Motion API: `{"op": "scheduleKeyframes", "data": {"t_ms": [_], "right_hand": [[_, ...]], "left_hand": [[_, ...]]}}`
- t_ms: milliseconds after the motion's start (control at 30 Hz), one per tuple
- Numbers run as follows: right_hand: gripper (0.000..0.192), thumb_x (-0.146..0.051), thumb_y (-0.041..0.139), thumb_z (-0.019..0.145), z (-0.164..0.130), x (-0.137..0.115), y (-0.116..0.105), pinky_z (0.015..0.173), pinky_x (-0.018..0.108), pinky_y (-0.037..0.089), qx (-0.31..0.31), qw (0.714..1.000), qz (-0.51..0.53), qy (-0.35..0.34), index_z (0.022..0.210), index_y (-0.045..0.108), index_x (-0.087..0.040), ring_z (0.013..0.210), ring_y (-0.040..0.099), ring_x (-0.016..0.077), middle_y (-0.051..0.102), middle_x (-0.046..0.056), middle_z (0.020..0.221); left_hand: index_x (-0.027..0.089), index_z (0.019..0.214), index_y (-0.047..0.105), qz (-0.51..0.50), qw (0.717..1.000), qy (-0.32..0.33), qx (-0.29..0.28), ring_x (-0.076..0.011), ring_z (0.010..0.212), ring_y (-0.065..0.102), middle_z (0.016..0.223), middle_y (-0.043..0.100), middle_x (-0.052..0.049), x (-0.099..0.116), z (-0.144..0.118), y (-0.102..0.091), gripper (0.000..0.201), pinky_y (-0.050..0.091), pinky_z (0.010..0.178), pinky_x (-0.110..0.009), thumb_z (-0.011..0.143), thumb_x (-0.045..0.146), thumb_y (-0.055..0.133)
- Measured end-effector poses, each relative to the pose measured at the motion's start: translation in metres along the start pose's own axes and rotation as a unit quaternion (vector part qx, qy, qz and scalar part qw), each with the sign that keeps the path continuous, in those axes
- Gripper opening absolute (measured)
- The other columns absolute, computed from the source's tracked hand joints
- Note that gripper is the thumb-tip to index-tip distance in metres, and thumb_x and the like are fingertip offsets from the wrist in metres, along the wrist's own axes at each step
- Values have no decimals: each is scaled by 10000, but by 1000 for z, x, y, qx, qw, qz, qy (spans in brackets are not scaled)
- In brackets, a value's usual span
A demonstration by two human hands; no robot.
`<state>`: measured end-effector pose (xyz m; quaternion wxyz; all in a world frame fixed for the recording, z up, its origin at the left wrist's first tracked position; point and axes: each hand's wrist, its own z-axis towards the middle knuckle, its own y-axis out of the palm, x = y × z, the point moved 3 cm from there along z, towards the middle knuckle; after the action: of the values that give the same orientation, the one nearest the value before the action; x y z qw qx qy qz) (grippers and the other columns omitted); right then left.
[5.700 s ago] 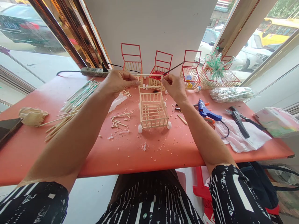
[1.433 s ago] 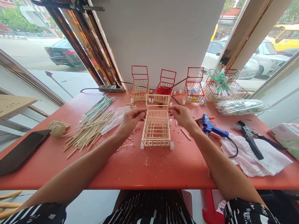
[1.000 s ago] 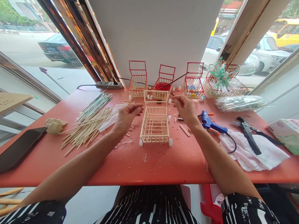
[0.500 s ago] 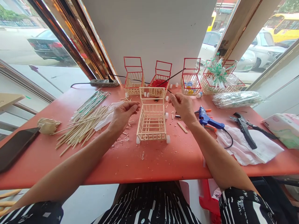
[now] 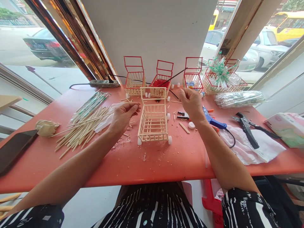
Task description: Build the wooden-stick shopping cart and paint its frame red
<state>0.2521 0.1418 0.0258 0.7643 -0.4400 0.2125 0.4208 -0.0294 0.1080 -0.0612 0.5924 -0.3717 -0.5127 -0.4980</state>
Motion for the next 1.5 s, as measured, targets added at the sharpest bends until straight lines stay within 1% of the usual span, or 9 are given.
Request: {"op": "scheduleKeyframes", "data": {"t_ms": [100,267,367,567,667,767,1100,1300,1500], "right_hand": [[434,-462,540,1035,5,2,-9,663,269,445,-17,1000,-4,-15,676,568,-221,613,510,112,555,-5,651],[287,-353,553,1009,1,-4,-41,850,309,569,-43,998,-31,-37,1214,710,-228,889,710,153,760,59,1021],[287,-355,620,944,-15,5,-66,884,384,597,-76,987,-140,-5,1166,750,-228,916,733,207,778,83,1115],[442,-365,548,941,-56,63,-108,1054,523,533,-187,891,-408,70,1314,716,-198,1228,682,370,731,175,1298],[492,-367,485,941,-68,86,-114,1038,509,523,-239,843,-475,81,1353,690,-192,1252,666,378,715,179,1336],[501,-397,456,943,-71,94,-113,1023,525,511,-237,824,-503,108,1338,678,-183,1235,672,398,725,188,1301],[532,-330,490,895,-60,86,-107,947,475,503,-289,821,-469,149,1389,591,-161,1195,689,394,732,206,1306],[443,-309,550,870,-67,72,-107,832,427,462,-166,877,-424,152,1280,601,-148,1054,689,379,741,260,1199],[325,-476,515,915,-74,35,-109,796,421,479,-58,936,-336,89,1046,637,-205,931,691,349,746,195,1023]], "left_hand": [[170,956,804,-3,1000,-1,3,-155,792,700,889,789,-66,-1,1,-1,269,546,738,-277,785,378,796],[167,946,810,-16,1000,6,8,-140,766,687,862,786,-53,-3,2,-4,257,534,720,-264,762,346,794],[170,942,811,-27,1000,10,11,-139,762,684,865,784,-54,-2,2,-5,253,530,716,-265,753,337,798],[193,904,815,-26,1000,-4,6,-150,765,679,844,778,-48,-1,0,-2,206,532,713,-269,742,321,804],[195,900,816,-14,1000,-11,8,-156,771,682,847,779,-50,-1,0,-1,194,537,716,-273,750,317,797],[185,915,812,-10,1000,-12,6,-154,770,688,860,786,-54,-2,0,0,203,539,719,-273,758,311,786],[171,942,804,6,1000,-12,2,-150,781,691,880,790,-61,-1,-1,0,209,545,743,-277,789,306,757],[174,938,808,-3,1000,-6,-7,-148,781,687,888,788,-62,1,-2,0,189,543,738,-275,796,276,738],[169,937,812,-11,1000,-13,-19,-144,758,678,893,784,-64,1,-3,3,191,531,727,-275,810,297,747]]}}
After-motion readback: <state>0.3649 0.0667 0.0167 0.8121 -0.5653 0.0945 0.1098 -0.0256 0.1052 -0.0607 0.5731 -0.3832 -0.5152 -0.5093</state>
